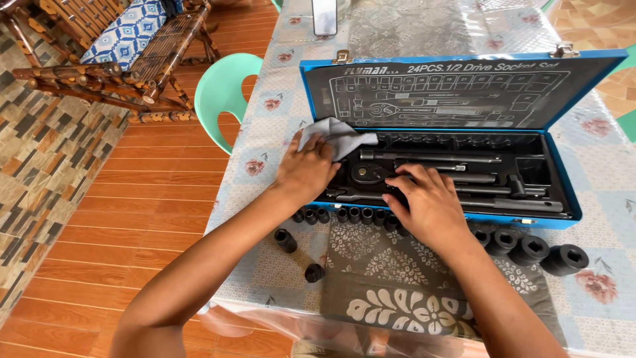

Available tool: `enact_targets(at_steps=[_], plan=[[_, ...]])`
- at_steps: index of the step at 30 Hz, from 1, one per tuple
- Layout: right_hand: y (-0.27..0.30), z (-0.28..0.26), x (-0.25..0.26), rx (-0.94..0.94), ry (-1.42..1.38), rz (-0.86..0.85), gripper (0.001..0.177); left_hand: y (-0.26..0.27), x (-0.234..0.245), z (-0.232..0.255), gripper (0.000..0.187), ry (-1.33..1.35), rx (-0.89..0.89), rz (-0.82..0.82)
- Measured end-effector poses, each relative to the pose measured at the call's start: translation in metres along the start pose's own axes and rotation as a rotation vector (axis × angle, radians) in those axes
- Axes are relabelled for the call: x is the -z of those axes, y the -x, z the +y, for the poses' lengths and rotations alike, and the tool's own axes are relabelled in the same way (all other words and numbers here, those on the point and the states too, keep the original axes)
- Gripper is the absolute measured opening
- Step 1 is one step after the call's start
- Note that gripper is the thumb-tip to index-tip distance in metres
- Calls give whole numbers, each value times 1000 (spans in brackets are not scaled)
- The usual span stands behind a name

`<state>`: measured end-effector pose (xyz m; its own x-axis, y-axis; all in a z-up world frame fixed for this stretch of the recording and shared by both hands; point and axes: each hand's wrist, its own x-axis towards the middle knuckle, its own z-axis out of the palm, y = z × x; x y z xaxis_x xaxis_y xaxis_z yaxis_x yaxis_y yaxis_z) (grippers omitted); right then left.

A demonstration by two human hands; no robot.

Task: The person wipes the inside of a blue socket set case and then cleans multiple black socket pieces one by one with a gray cloth. The cleaned sockets are placed on the table in front of the case.

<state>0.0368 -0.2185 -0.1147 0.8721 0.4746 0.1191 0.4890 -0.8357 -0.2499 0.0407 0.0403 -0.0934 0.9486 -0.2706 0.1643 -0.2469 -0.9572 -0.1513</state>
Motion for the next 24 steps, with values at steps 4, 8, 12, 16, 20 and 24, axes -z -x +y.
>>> enact_targets(at_steps=[4, 8, 12, 16, 20, 24], plan=[[0, -1, 2, 3, 9, 3, 36, 17, -37, -19, 31, -38, -31, 80], [1, -1, -1, 7, 17, 22, 36, 42, 31, 4, 22, 138, -42, 129], [-2, 3, -7, 31, 25, 42, 38, -9, 0, 4, 20, 331, -216, 576], [-1, 0, -11, 23, 23, 103, 39, -75, 52, 78, 11, 531, -902, 932], [-2, 5, -16, 26, -15, 106, 39, -160, 39, 154, 4, 101, -1237, 1209], [2, 0, 3, 52, -48, 76, 36, -222, -2, 176, 15, -151, -1158, 895]])
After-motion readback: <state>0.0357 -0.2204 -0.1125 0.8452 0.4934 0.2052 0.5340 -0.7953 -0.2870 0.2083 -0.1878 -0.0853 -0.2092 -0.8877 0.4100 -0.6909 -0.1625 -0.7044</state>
